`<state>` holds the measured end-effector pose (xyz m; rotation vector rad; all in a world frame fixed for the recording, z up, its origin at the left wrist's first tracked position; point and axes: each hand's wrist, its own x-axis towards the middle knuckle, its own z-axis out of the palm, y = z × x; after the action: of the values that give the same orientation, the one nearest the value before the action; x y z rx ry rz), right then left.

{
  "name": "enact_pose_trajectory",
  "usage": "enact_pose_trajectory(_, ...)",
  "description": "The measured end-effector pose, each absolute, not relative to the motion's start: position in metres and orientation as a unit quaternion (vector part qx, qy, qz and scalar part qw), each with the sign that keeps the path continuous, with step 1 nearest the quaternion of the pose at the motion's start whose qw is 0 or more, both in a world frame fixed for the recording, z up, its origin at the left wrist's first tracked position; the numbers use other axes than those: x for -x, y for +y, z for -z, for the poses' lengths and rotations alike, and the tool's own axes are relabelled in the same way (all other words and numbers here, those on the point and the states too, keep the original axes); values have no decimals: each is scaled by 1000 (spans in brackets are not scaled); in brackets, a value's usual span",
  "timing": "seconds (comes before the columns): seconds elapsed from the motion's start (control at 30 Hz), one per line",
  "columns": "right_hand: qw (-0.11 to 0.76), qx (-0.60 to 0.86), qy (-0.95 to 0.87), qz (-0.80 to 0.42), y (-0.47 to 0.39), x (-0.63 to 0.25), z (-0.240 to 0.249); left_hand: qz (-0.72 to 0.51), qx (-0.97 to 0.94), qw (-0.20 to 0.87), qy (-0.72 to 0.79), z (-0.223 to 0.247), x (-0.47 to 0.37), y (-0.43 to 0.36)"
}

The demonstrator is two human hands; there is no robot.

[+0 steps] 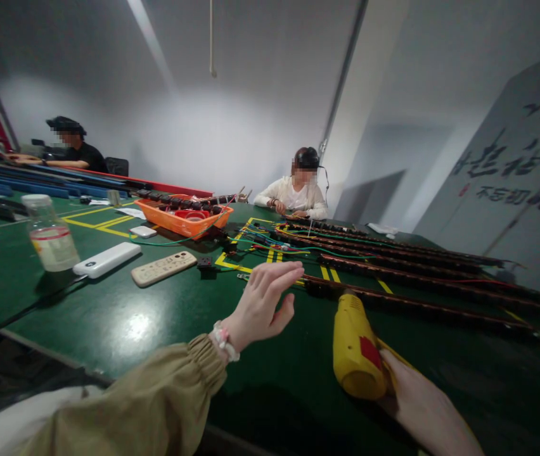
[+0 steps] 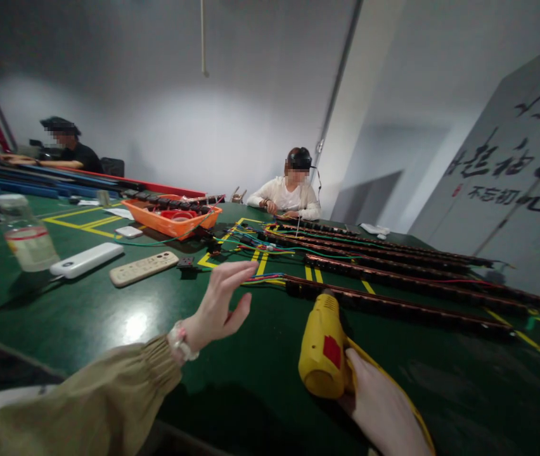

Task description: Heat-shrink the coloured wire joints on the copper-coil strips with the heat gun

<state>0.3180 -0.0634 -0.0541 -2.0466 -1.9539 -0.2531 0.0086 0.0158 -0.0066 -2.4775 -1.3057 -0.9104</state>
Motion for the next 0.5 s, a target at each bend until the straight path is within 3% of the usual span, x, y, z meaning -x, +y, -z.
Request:
enact_pose_trajectory(0.07, 65, 706, -702, 64, -63, -319, 53, 360, 854, 60, -371, 25, -18, 52)
enact_pose_trajectory(0.17, 2, 716, -691, 99, -66, -324, 60, 296, 850, 20, -435, 55, -12, 101)
enact_pose_trajectory(0.33, -22, 680, -714, 169, -75, -317, 67, 222, 850, 35, -477, 74, 8, 134)
enact_pose_trajectory(0.5, -9, 649, -744, 158, -72, -282, 59, 219, 859, 57, -459, 67, 15, 140)
